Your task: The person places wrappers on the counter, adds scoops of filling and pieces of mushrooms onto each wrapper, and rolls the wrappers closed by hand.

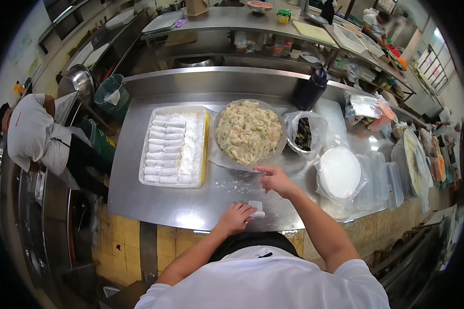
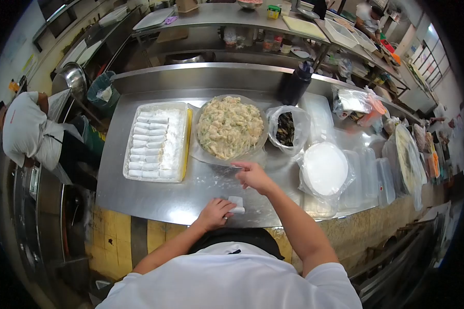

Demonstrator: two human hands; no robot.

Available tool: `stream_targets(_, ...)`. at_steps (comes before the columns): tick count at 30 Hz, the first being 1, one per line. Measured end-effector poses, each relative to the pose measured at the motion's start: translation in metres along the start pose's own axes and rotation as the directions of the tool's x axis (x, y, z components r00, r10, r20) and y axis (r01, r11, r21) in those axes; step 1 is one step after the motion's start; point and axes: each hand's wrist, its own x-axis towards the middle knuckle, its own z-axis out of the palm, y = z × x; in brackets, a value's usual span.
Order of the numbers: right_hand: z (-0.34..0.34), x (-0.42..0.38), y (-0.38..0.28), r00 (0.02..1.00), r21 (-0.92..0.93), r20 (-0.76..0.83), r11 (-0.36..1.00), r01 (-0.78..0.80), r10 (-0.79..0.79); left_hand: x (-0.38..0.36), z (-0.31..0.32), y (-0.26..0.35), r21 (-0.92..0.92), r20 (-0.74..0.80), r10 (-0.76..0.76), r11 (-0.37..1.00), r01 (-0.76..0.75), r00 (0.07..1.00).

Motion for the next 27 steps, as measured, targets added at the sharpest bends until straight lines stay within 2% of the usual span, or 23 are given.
stream_targets(1, 0.000, -0.003, 0.005, 0.999, 0.070, 0.038, 0.997, -0.019, 0.016, -0.001, -0.001, 0.001, -0.007, -0.010, -0.001, 1.000, 0.001, 1.000)
stream_targets(2, 0.002, -0.010, 0.011, 0.995, -0.181, 0.027, 0.979, 0.098, -0.095, -0.001, -0.001, 0.002, -0.015, -0.021, -0.002, 1.000, 0.001, 1.000)
stream_targets(3, 0.005, -0.022, 0.018, 0.978, -0.419, 0.046, 0.884, 0.205, -0.205, -0.001, -0.001, 0.002, -0.012, -0.016, -0.005, 1.000, 0.005, 1.000)
stream_targets(4, 0.007, -0.031, 0.025, 0.948, -0.626, 0.092, 0.722, 0.294, -0.305, -0.001, 0.000, 0.002, -0.009, -0.012, -0.008, 1.000, 0.008, 1.000)
stream_targets(6, 0.011, -0.044, 0.044, 0.872, -0.836, 0.225, 0.373, 0.401, -0.434, -0.001, 0.000, 0.001, -0.013, -0.007, -0.010, 1.000, 0.010, 1.000)
stream_targets(7, 0.012, -0.050, 0.051, 0.826, -0.889, 0.305, 0.169, 0.425, -0.474, -0.001, 0.001, 0.000, -0.020, -0.008, -0.008, 1.000, 0.008, 1.000)
stream_targets(10, 0.014, -0.061, 0.067, 0.796, -0.905, 0.416, -0.120, 0.407, -0.439, 0.001, 0.000, 0.000, -0.018, -0.004, -0.005, 1.000, 0.005, 1.000)
stream_targets(13, 0.014, -0.063, 0.079, 0.755, -0.866, 0.498, -0.290, 0.407, -0.427, 0.002, -0.001, 0.001, -0.023, -0.014, -0.004, 1.000, 0.004, 1.000)
stream_targets(16, -0.001, -0.071, 0.091, 0.747, -0.854, 0.511, -0.351, 0.384, -0.425, 0.004, -0.001, 0.001, -0.035, -0.021, -0.010, 0.999, 0.009, 1.000)
stream_targets(19, -0.017, -0.089, 0.097, 0.789, -0.884, 0.455, -0.321, 0.341, -0.413, 0.001, 0.002, -0.001, -0.039, -0.013, -0.018, 0.999, 0.018, 1.000)
stream_targets(22, -0.004, -0.107, 0.095, 0.818, -0.930, 0.364, -0.131, 0.343, -0.446, 0.003, 0.002, 0.000, -0.045, -0.023, -0.026, 0.999, 0.025, 0.999)
stream_targets(25, 0.039, -0.099, 0.100, 0.782, -0.793, 0.232, 0.353, 0.496, -0.578, 0.005, 0.003, -0.001, -0.040, -0.025, -0.032, 0.999, 0.030, 0.999)
stream_targets(27, 0.058, -0.099, 0.095, 0.761, -0.789, 0.122, 0.403, 0.464, -0.637, 0.009, 0.003, -0.003, -0.029, -0.027, -0.035, 0.999, 0.034, 0.999)
